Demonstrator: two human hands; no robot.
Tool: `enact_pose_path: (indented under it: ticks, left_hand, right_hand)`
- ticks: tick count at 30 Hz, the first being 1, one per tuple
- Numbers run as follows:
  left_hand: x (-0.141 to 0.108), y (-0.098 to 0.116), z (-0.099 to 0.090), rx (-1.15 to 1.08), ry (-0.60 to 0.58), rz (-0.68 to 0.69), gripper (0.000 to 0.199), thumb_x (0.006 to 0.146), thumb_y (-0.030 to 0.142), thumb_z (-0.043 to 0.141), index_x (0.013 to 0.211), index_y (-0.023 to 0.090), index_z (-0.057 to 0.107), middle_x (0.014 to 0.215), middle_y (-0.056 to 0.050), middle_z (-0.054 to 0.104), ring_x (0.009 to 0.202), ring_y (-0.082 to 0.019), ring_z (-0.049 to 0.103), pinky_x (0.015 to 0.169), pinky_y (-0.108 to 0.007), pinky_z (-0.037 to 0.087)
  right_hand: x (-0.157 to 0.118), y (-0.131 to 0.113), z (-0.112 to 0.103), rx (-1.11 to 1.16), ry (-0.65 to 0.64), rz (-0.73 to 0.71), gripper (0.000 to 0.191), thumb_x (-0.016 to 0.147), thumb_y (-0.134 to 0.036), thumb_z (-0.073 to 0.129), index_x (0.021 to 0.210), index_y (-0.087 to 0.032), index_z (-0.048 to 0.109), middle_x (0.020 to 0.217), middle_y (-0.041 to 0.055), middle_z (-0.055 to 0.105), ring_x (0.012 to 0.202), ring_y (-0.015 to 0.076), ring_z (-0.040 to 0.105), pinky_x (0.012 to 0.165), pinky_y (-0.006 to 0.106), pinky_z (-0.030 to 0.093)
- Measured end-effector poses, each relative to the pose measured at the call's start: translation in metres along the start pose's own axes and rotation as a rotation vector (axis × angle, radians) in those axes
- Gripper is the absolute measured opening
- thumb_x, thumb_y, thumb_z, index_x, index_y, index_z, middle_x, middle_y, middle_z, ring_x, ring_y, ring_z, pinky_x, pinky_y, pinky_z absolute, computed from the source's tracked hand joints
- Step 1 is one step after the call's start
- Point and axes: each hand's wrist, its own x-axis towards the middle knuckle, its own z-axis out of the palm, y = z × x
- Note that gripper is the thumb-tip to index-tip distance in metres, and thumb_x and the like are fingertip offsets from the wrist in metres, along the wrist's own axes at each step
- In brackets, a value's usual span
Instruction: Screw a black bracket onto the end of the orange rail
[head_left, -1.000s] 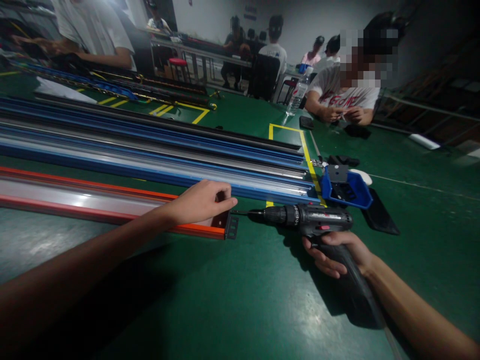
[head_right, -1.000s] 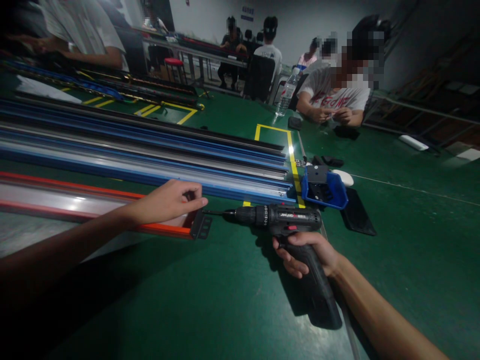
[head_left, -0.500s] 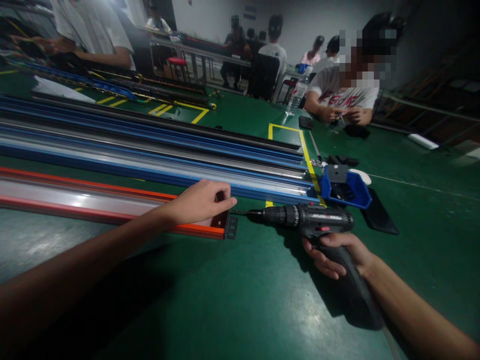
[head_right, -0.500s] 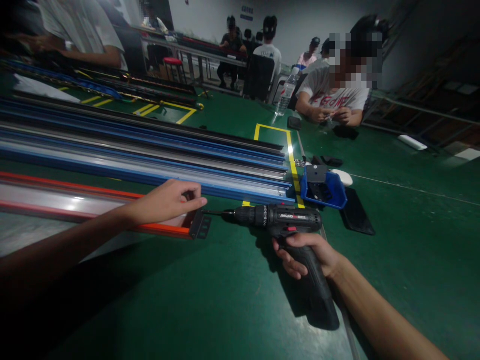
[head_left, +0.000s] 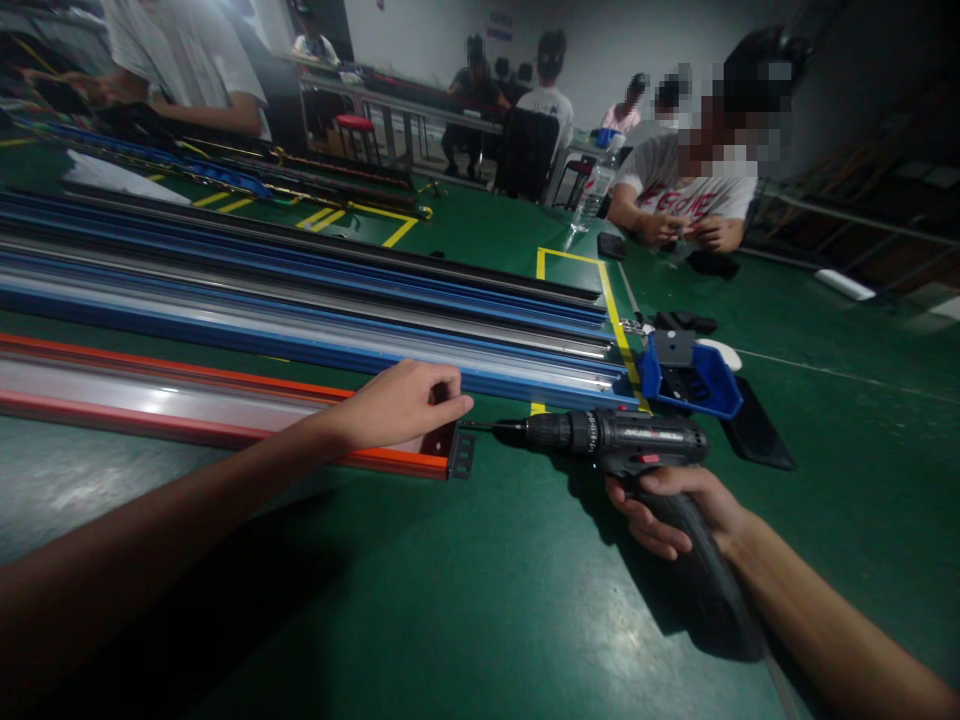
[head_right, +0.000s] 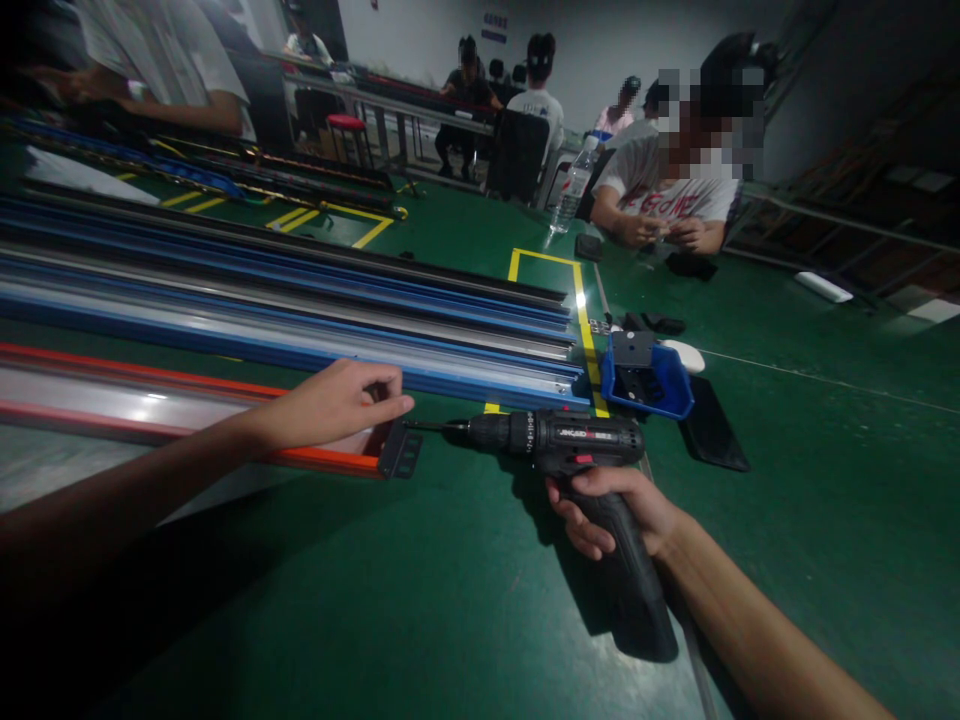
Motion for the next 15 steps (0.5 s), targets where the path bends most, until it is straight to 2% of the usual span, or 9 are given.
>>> enact_pose_path:
  ticks: [15]
  left_hand:
    - [0.0013,-0.0012,0.0012,-0.002,0.007,-0.005,0.032,0.093,0.044,0.055,0.074,0.019,0.06,0.066,0.003,0.063,0.06,-0.012,0.054,0.059,-0.026,0.033]
  right_hand:
    - [-0.0006,0.0005,0.0011,0.02,-0.007,-0.008,0.029,0.09,-0.026,0.059,0.105,-0.003,0.068,0.076,0.0042,0.064,0.042,0.0057,0.053,0.05,0.021,0.054]
